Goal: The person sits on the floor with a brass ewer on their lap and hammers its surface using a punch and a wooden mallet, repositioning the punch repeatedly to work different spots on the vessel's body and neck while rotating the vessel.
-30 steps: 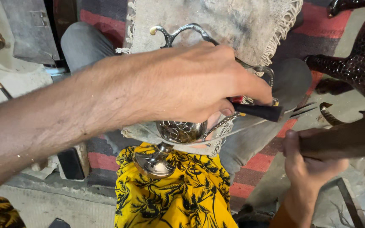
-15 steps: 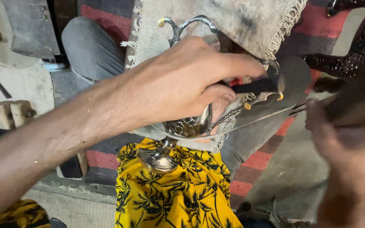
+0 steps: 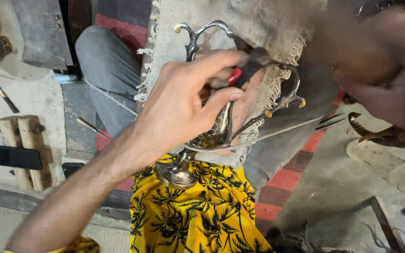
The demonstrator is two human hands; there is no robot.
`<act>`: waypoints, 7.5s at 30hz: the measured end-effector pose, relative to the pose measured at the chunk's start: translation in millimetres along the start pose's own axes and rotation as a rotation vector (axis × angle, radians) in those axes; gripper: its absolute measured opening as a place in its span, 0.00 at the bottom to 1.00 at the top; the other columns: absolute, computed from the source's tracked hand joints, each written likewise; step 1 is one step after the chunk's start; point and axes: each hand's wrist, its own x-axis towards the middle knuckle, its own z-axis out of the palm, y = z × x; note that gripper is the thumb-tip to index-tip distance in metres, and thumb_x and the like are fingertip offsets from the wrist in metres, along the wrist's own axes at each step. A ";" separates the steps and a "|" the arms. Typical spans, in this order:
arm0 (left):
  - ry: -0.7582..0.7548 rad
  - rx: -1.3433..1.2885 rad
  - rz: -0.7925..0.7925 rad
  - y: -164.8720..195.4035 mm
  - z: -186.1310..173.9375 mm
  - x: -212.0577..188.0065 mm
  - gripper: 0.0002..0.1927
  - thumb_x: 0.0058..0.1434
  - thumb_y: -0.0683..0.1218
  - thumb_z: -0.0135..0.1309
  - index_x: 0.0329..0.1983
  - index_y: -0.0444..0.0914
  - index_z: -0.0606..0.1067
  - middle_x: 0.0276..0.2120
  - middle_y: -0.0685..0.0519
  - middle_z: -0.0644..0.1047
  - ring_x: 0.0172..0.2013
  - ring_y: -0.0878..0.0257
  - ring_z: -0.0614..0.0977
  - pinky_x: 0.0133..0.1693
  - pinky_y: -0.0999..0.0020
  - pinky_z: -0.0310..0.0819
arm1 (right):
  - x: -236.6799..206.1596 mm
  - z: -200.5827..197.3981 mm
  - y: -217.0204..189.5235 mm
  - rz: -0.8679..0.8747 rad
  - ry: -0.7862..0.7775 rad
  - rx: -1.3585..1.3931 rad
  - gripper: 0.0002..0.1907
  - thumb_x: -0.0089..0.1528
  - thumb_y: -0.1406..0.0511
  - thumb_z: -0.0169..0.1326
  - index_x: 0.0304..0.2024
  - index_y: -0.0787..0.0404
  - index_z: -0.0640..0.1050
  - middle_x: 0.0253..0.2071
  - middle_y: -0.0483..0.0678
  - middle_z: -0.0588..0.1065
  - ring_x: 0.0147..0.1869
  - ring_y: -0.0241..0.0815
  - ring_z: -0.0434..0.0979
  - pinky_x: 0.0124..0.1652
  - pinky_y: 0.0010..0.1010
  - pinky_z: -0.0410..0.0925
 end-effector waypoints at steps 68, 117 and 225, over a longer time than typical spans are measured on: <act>-0.766 0.309 0.359 -3.9 -20.6 67.1 0.30 0.52 0.40 0.60 0.57 0.59 0.76 0.42 0.50 0.80 0.42 0.54 0.83 0.37 0.57 0.80 | -142.9 172.2 -3.2 0.093 0.821 0.195 0.18 0.63 0.78 0.62 0.44 0.63 0.65 0.37 0.50 0.70 0.35 0.43 0.74 0.34 0.37 0.74; 0.099 -0.304 -0.124 -17.7 -11.6 -28.9 0.20 0.71 0.36 0.58 0.64 0.33 0.68 0.50 0.48 0.84 0.50 0.66 0.86 0.54 0.68 0.85 | 40.2 -11.1 -83.8 -0.244 -0.231 -0.646 0.26 0.45 0.67 0.71 0.46 0.63 0.80 0.33 0.53 0.79 0.33 0.46 0.81 0.35 0.35 0.73; -0.359 -0.002 -0.077 -1.4 -33.8 9.8 0.19 0.63 0.40 0.59 0.58 0.36 0.74 0.37 0.42 0.82 0.34 0.49 0.84 0.34 0.57 0.75 | -39.2 24.6 75.8 0.244 -0.221 0.076 0.15 0.66 0.67 0.53 0.54 0.67 0.76 0.43 0.51 0.79 0.44 0.38 0.78 0.41 0.33 0.72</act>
